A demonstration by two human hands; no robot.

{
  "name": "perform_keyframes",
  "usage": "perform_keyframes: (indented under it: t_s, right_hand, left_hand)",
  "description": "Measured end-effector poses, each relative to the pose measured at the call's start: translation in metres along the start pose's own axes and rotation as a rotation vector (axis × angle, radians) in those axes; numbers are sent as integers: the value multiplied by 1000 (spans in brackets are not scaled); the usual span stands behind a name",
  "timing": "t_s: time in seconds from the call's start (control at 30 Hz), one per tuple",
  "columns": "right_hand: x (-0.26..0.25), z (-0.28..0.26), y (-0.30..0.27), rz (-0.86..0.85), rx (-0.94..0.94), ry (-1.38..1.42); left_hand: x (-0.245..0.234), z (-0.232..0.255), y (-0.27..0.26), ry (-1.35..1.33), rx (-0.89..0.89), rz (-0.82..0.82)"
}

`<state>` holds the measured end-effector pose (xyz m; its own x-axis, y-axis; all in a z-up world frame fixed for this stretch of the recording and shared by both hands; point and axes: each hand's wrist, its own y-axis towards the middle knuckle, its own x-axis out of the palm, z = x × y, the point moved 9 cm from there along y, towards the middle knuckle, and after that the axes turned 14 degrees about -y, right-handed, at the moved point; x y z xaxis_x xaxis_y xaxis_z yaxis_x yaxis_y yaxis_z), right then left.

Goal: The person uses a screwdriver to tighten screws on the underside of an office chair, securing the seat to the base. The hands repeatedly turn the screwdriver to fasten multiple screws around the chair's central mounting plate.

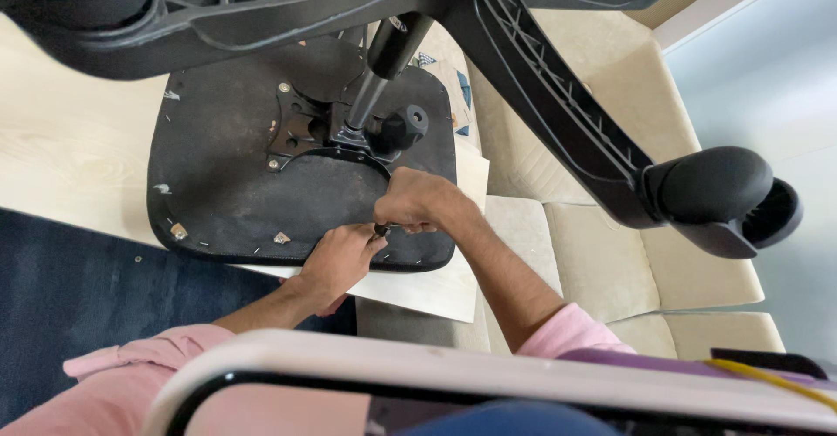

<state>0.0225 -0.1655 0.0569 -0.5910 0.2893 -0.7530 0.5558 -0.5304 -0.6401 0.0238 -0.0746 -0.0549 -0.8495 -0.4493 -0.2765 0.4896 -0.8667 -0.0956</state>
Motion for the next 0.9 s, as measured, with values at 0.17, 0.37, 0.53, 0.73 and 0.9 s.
perform_keyframes:
  t_s: [0.17,0.37,0.53,0.73,0.9]
  right_hand:
    - [-10,-21,-20,300,-222,-277]
    - [14,-33,-67,434,-557,-888]
    - [26,-23,-67,253,-553,-947]
    - [9,-48,-51,300,-556,-738]
    - [-1,-48,-28,173,-431,-595]
  left_hand:
    - [2,6,3,47,194,49]
    - [21,-6,4,190,333,-68]
    - [25,1,1,334,414,-112]
    - [12,4,-4,189,320,-68]
    - [6,-3,1,92,182,-33]
